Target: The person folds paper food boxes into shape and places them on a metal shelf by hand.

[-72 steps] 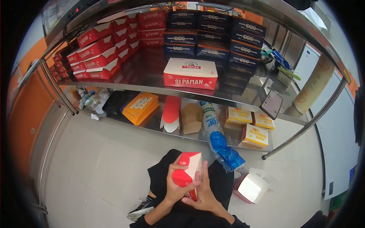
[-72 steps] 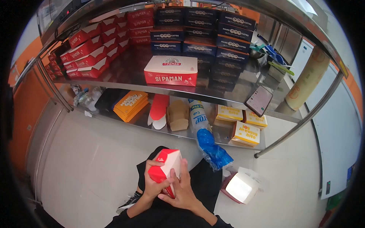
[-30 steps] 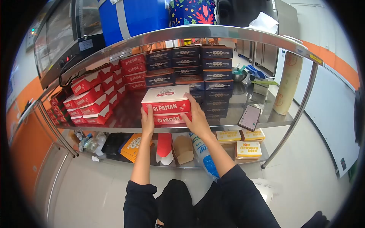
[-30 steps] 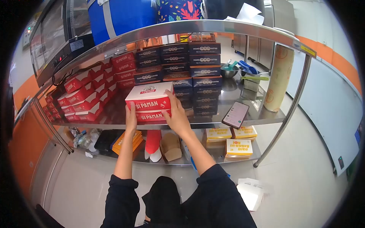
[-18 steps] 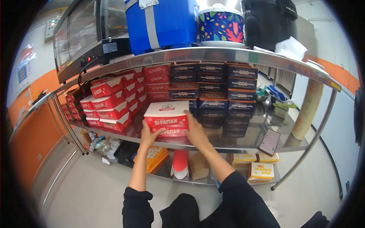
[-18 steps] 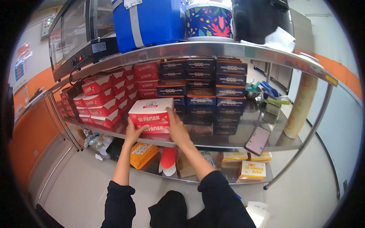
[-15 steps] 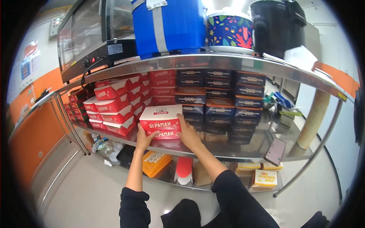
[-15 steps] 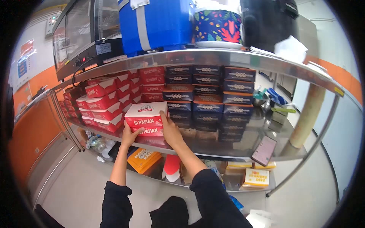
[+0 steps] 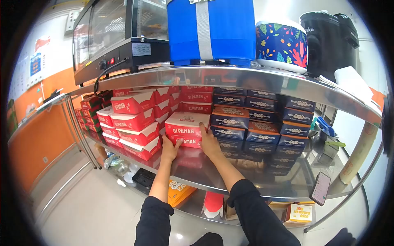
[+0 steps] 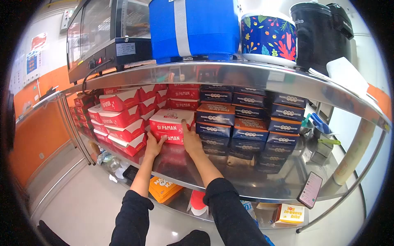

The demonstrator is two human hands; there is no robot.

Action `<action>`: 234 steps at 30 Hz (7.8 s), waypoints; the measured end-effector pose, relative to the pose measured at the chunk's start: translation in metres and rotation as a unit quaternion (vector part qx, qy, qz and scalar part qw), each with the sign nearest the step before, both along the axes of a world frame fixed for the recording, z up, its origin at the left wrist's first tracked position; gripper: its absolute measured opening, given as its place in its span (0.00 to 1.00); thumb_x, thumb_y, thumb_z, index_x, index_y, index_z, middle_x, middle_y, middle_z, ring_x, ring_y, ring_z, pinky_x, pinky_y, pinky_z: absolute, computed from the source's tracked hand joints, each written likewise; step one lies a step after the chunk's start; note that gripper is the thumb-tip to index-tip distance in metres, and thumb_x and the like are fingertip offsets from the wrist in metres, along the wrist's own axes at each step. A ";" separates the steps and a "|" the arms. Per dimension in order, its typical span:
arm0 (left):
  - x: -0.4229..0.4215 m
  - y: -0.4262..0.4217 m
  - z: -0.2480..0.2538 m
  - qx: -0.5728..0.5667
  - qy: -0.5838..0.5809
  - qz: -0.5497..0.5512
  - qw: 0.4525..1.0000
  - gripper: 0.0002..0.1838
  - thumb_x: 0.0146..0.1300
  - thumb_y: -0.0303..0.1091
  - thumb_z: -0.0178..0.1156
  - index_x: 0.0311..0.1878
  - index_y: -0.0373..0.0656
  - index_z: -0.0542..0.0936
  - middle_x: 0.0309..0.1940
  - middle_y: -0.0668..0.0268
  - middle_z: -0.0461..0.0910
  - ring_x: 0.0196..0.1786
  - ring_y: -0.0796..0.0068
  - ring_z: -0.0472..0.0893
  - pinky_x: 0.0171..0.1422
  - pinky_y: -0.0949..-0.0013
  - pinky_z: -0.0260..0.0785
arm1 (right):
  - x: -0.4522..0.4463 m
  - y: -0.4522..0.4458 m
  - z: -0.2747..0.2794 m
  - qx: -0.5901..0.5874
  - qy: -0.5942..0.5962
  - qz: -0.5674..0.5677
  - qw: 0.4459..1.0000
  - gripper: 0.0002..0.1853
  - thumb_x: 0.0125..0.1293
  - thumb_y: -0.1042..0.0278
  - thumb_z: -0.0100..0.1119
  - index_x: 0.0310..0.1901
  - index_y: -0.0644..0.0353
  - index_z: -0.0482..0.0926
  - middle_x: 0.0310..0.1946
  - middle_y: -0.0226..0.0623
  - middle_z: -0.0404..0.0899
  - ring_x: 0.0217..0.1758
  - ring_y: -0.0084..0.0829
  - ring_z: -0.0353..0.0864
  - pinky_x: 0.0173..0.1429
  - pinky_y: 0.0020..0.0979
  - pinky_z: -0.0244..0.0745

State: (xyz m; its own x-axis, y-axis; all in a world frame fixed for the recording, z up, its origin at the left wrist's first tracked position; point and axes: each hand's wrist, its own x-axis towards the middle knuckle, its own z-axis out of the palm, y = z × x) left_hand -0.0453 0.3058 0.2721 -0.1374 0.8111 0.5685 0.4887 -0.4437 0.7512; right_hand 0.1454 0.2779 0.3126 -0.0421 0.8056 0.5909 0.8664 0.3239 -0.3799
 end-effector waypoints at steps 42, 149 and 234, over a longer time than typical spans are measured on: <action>-0.010 -0.047 0.008 -0.077 0.055 -0.104 0.990 0.27 0.56 0.42 0.67 0.53 0.33 0.74 0.45 0.55 0.81 0.49 0.67 0.79 0.54 0.65 0.71 | 0.143 -0.380 0.035 -0.227 0.064 0.376 0.896 0.21 0.69 0.64 0.53 0.61 0.62 0.68 0.56 0.46 0.74 0.58 0.43 0.75 0.60 0.39 0.71; 0.137 -0.421 -0.264 -0.409 -0.259 -0.509 0.712 0.10 0.63 0.32 0.62 0.45 0.37 0.83 0.32 0.64 0.84 0.33 0.83 0.81 0.38 0.82 0.71 | 0.191 -0.563 -0.247 -0.222 0.492 0.003 0.842 0.05 0.61 0.77 0.63 0.38 0.65 0.84 0.39 0.37 0.85 0.42 0.20 0.81 0.46 0.20 0.75; 0.198 -0.432 -0.175 -0.281 0.154 -0.421 0.848 0.32 0.55 0.41 0.65 0.60 0.32 0.70 0.49 0.49 0.79 0.47 0.57 0.83 0.50 0.62 0.76 | 0.228 -0.589 -0.191 -0.021 0.149 -0.224 0.963 0.26 0.62 0.76 0.55 0.63 0.57 0.68 0.44 0.52 0.80 0.41 0.49 0.82 0.44 0.40 0.78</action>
State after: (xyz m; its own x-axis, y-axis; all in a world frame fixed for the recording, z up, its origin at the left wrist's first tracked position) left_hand 0.1531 -0.1257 0.0972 0.7109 0.7023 -0.0377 0.3875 -0.3464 0.8543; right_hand 0.3738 -0.3111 0.1214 0.4812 0.7270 0.4898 0.7665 -0.0780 -0.6374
